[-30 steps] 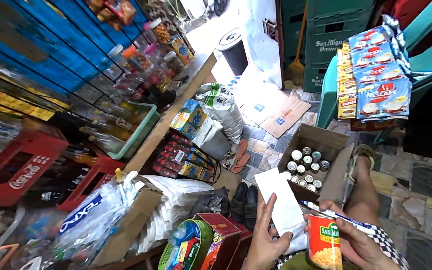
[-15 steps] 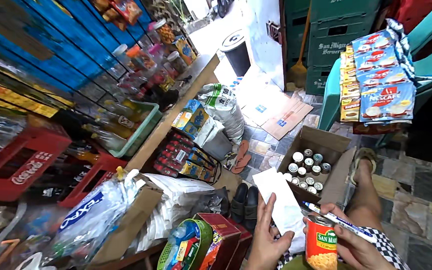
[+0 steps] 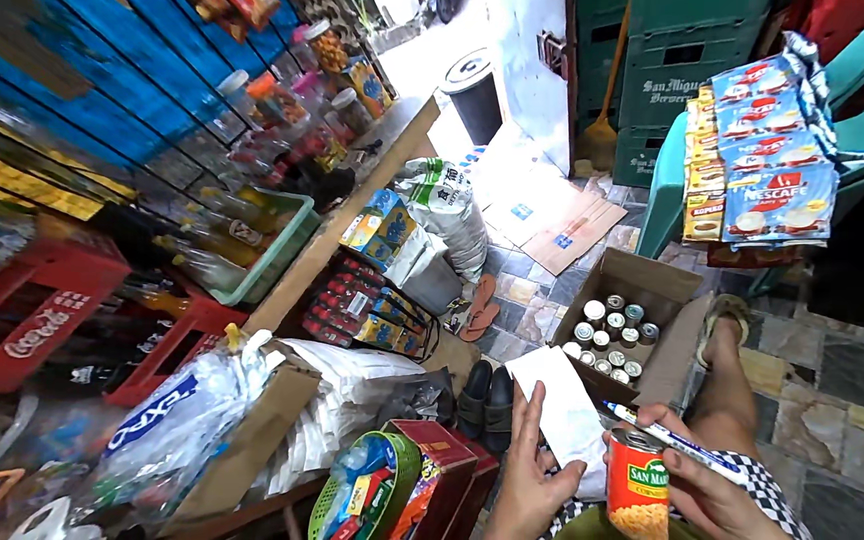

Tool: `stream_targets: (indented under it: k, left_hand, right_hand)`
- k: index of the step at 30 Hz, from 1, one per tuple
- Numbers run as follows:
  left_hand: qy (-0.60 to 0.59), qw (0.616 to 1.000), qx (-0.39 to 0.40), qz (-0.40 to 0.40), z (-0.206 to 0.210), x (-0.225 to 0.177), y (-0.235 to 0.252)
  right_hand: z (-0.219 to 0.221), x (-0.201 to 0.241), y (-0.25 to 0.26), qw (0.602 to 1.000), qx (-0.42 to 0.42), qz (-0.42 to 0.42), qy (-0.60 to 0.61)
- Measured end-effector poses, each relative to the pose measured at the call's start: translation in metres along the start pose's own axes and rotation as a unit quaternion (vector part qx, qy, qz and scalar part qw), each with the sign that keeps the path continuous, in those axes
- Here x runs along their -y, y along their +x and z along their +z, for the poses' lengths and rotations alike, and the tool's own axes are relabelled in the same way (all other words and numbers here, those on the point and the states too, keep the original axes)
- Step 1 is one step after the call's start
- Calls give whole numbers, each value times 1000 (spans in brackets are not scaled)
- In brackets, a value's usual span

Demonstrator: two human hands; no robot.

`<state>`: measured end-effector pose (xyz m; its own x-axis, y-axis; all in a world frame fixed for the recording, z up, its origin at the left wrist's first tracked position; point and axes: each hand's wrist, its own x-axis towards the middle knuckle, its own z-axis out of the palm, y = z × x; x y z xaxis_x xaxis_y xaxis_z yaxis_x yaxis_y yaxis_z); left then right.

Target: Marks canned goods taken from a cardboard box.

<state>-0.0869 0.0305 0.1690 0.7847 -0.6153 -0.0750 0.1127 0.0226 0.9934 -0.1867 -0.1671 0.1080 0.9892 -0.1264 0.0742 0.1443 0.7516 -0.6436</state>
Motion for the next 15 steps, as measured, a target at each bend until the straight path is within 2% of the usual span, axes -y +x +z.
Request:
stream_targets:
  k: [15]
  left_hand:
    - [-20, 1000, 2, 13, -4, 5, 2]
  right_hand:
    - [1, 0, 0, 1000, 3, 0, 2]
